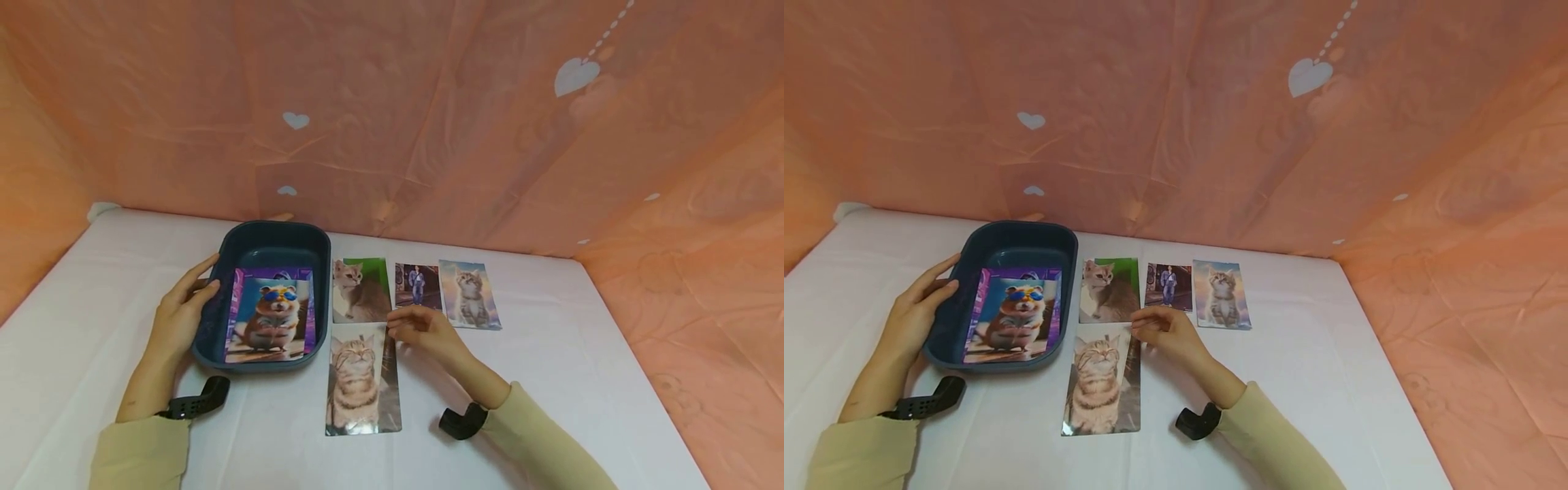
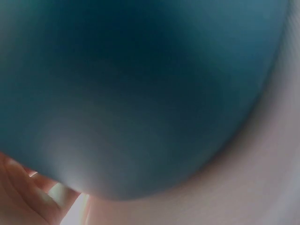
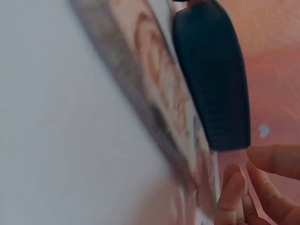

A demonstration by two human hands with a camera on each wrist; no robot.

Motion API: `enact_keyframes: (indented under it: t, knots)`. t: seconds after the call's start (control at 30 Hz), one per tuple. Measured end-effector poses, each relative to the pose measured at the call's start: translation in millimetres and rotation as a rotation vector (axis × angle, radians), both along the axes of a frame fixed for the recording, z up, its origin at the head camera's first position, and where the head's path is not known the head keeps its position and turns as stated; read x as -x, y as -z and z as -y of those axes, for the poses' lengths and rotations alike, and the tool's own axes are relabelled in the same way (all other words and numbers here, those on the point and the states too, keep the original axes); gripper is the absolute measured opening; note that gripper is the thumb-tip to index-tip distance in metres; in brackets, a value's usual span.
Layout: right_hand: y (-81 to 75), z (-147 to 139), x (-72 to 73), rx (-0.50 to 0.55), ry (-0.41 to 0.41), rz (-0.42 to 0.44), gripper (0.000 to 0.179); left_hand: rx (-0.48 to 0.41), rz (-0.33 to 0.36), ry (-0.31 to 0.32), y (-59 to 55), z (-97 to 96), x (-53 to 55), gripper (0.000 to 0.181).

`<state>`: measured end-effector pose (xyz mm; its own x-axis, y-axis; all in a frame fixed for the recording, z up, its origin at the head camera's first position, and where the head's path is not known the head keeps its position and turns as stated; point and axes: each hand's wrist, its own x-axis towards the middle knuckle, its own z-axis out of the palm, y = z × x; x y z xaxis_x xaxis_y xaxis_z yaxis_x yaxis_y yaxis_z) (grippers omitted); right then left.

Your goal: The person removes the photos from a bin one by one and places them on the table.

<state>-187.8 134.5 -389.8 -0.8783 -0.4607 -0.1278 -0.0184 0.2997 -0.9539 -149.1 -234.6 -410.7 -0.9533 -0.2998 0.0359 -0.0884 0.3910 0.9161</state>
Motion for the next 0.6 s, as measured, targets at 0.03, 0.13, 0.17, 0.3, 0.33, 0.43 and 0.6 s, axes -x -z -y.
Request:
enact_keyframes:
  t: [0.03, 0.13, 0.17, 0.3, 0.33, 0.43, 0.6]
  knots:
    - [-1.6, 3.9, 0.1, 0.005, 0.004, 0.013, 0.035, 0.001, -0.001, -0.001, 0.1, 0.0, 0.0, 0.05]
    - [-7.4, 16.5, 1.1, 0.021, 0.006, 0.034, 0.036, -0.005, -0.002, -0.003, 0.1, -0.2, -0.4, 0.05]
    - [-9.7, 21.1, 1.6, 0.023, 0.004, 0.034, 0.035, -0.006, -0.003, -0.003, 0.1, -0.4, -0.6, 0.05]
    - [-20.8, 39.1, 5.8, 0.039, -0.031, 0.031, 0.035, -0.012, -0.007, -0.008, -0.3, -1.2, -1.3, 0.05]
    - [-24.6, 43.8, 6.9, 0.041, -0.041, 0.034, 0.035, -0.014, -0.007, -0.009, -0.3, -1.3, -1.2, 0.05]
    - [-33.7, 57.0, 12.4, 0.048, -0.056, 0.059, 0.034, -0.014, -0.008, -0.013, -0.7, -1.5, -1.5, 0.049]
    - [-49.9, 81.8, 23.3, 0.056, -0.053, 0.109, 0.031, -0.02, -0.012, -0.018, -0.8, -1.9, -0.9, 0.049]
